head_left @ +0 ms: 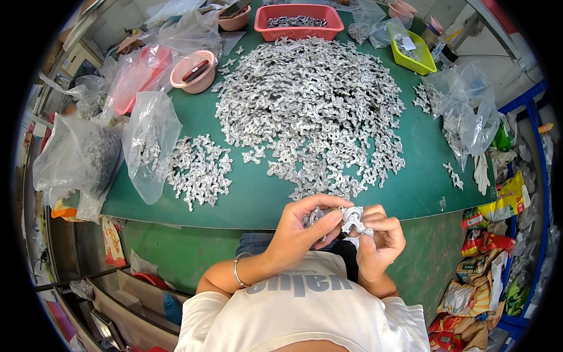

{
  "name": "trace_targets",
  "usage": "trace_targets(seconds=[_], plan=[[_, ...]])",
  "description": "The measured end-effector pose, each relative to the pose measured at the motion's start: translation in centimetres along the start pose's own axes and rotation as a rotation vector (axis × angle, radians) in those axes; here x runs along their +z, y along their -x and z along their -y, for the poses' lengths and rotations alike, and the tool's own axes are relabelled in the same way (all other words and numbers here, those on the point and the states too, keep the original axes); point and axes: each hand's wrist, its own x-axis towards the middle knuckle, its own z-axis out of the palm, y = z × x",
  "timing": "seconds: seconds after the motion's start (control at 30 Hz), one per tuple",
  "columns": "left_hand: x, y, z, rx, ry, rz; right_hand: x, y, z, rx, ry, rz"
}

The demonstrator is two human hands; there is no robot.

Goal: The person sorts through a pile of silver decorative star-shaped items by hand, picking them up individually and placing them into a separate group.

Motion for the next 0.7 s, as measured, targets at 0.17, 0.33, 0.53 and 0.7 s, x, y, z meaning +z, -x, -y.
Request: trace_targets(seconds=[0.17,0.33,0.53,0.7], plan=[[0.04,0.03,-0.1,0.01,-0.008,-0.001,-0.2,0.1,-0.26,-0.028,0.026,0.008],[0.13,0.06,-0.1,0.018,-0.01,-0.011,-0.42,-0.01,-0.48,-0.105,0.093,0.051],[0.41,0.09,-0.4,-0.014,-0.046,-0.038,-0.36,-0.21,-0.21,-0.179,0.125,0.106],[0.47,-0.1,-0.2,-0.056,0.001,-0.035,-0.65,-0.23,-0.18,-0.168,0.114,0.13]])
